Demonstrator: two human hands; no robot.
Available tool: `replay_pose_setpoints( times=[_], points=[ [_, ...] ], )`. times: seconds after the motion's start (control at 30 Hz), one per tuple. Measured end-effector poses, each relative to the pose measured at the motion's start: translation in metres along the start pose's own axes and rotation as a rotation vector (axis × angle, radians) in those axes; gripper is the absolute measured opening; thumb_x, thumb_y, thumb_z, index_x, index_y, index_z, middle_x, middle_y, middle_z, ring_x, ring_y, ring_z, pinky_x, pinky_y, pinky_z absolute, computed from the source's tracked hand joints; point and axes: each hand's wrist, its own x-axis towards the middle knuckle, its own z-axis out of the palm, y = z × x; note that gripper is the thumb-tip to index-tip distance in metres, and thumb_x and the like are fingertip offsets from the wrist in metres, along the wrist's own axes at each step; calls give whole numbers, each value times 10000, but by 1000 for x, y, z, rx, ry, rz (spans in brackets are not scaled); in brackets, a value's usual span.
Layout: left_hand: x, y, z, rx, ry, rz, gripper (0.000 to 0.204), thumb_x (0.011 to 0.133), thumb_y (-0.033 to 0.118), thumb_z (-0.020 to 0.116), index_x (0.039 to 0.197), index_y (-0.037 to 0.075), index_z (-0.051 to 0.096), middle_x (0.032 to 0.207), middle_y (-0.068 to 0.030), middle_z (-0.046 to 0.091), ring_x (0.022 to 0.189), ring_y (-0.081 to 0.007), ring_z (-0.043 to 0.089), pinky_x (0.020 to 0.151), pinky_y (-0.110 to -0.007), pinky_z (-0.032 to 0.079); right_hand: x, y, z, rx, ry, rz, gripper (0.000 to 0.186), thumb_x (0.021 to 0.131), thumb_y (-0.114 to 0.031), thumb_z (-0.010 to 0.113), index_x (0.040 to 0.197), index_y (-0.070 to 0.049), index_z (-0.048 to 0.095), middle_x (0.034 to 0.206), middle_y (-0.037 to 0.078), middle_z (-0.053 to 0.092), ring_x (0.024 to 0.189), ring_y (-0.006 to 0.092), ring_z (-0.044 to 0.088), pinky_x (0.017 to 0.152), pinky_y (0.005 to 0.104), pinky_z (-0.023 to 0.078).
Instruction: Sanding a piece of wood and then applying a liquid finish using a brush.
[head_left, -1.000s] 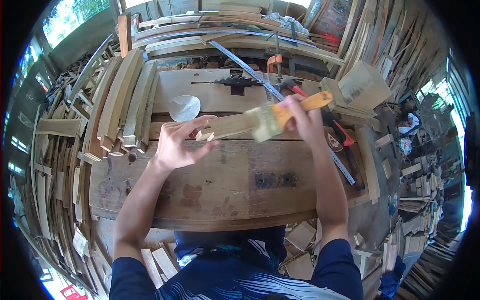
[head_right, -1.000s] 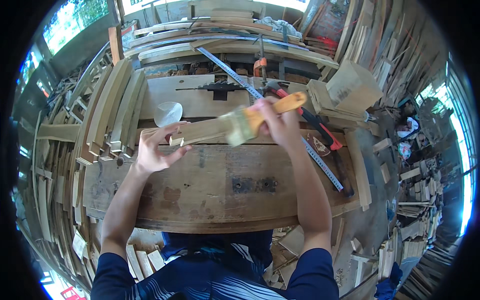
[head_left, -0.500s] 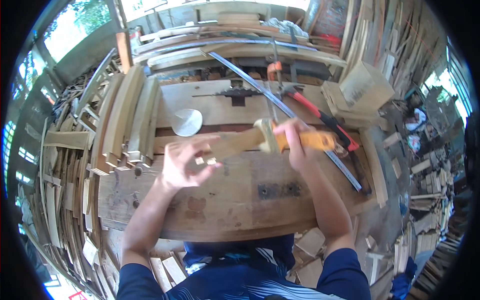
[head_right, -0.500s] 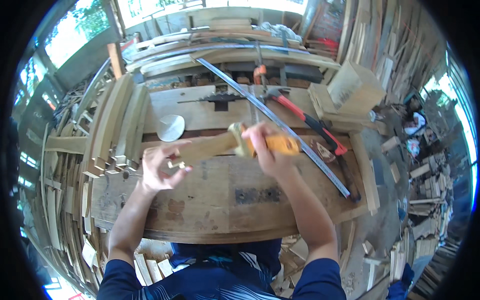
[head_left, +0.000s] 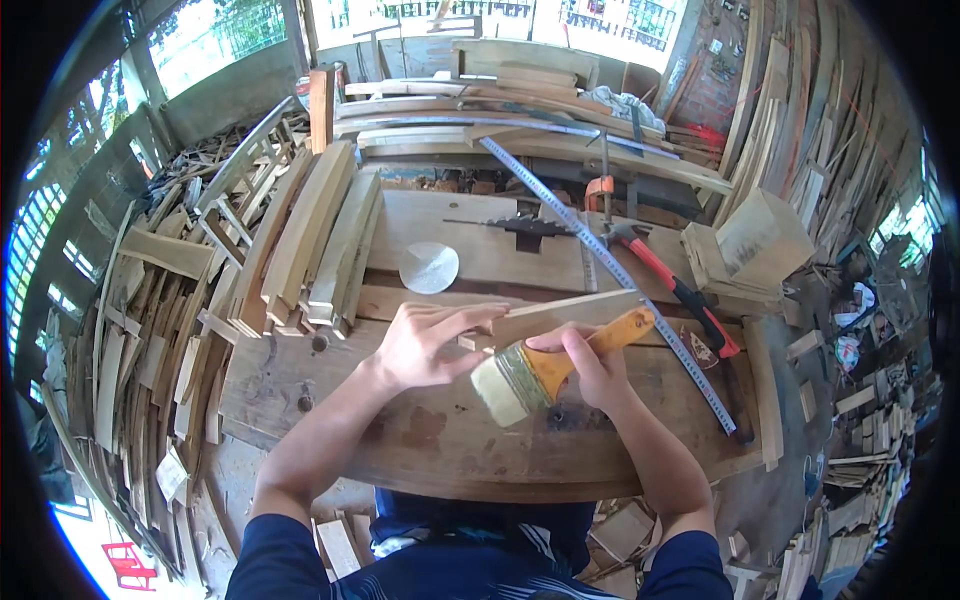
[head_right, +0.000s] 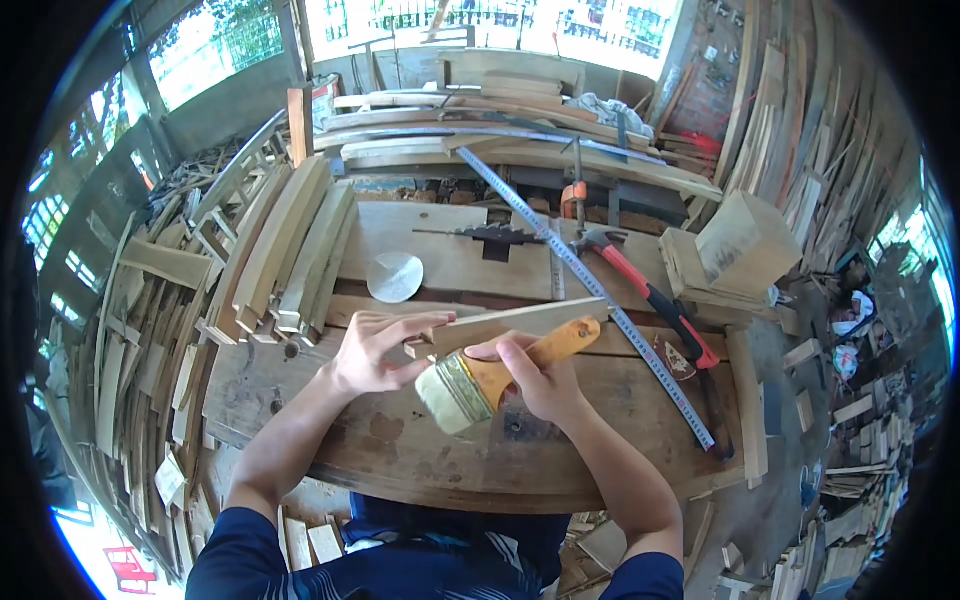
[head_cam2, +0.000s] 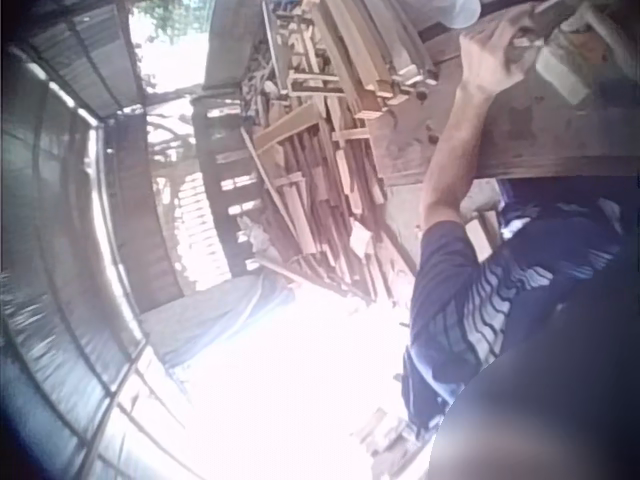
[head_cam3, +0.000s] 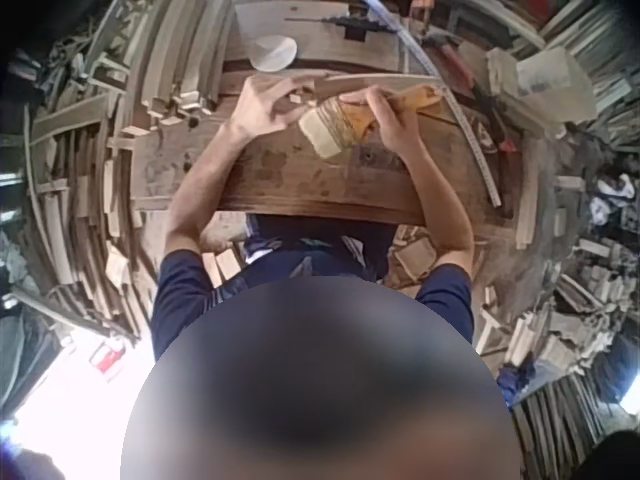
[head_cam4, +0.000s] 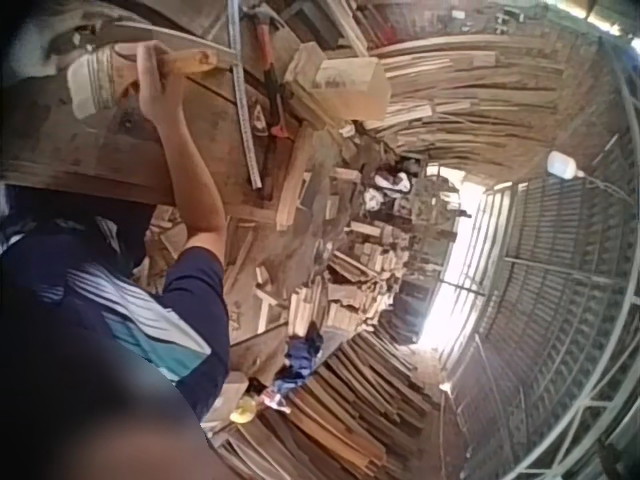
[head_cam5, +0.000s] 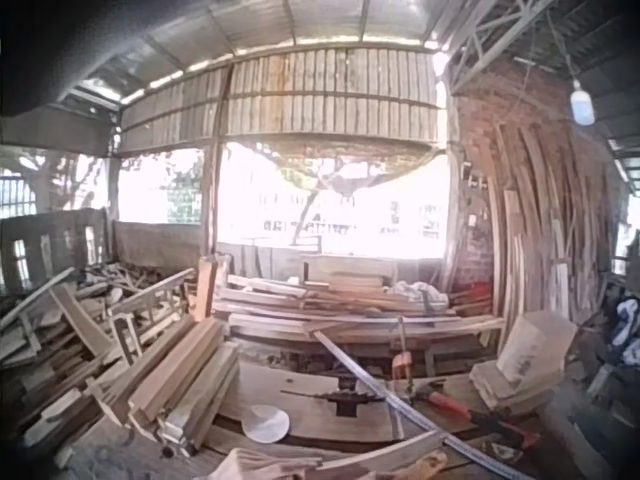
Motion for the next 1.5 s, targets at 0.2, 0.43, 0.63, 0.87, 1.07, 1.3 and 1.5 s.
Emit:
replay_pose_setpoints(
  times=[0.2, 0.43, 0.63, 0.87, 1.07, 1.3, 1.5],
  points=[
    [-8, -4, -9, 40, -33, -101, 526, 776, 133, 840, 1277, 61, 695, 1179, -115, 788, 901, -239, 800, 782, -336, 660, 9, -11, 2, 170, 101, 11, 412, 1160, -281, 435, 1293, 22, 680, 885, 113, 726, 648, 123, 645, 543, 232, 470],
    [-7, -3, -4, 61, -44, -65, 557, 755, 163, 868, 1277, 59, 702, 1095, -103, 806, 860, -238, 805, 760, -344, 670, 4, -6, -7, 106, 191, 68, 415, 1159, -265, 419, 1195, 26, 713, 908, 95, 745, 666, 95, 648, 533, 223, 462],
    [-3, 0, -5, 10, -41, -87, 581, 760, 167, 875, 1312, 98, 706, 1043, -96, 808, 784, -207, 795, 720, -314, 658, 2, -5, -19, -81, 43, 123, 370, 1147, -249, 469, 1190, 22, 717, 905, 96, 739, 585, 88, 621, 502, 220, 461],
    [-6, -5, 0, 11, 11, -39, 550, 771, 192, 865, 1291, 101, 714, 998, -52, 810, 797, -194, 797, 705, -314, 664, -1, -9, -24, -61, 158, 236, 401, 1143, -265, 473, 1120, 20, 754, 823, 90, 724, 513, 88, 580, 444, 212, 434],
    [-7, -4, 0, 31, 50, -42, 544, 787, 268, 902, 1279, 118, 724, 933, -54, 808, 767, -198, 792, 683, -316, 660, 18, -7, -41, -124, 534, 223, 442, 1137, -328, 504, 1000, 6, 759, 730, 65, 687, 476, 84, 552, 416, 212, 409],
    [-7, -2, -4, 41, 44, -40, 556, 779, 261, 905, 1279, 104, 720, 892, -52, 801, 712, -193, 777, 635, -307, 637, 21, -1, -94, -297, 533, 170, 457, 1126, -327, 540, 941, 25, 766, 584, 23, 601, 408, 66, 484, 398, 226, 336],
    [2, -2, -4, 38, 15, -57, 537, 771, 240, 910, 1251, 82, 729, 893, -50, 801, 643, -147, 739, 613, -275, 616, 12, 2, -135, -907, 618, -45, 410, 1099, -292, 594, 910, 28, 768, 636, 107, 689, 589, 208, 680, 584, 345, 490]
  ],
)
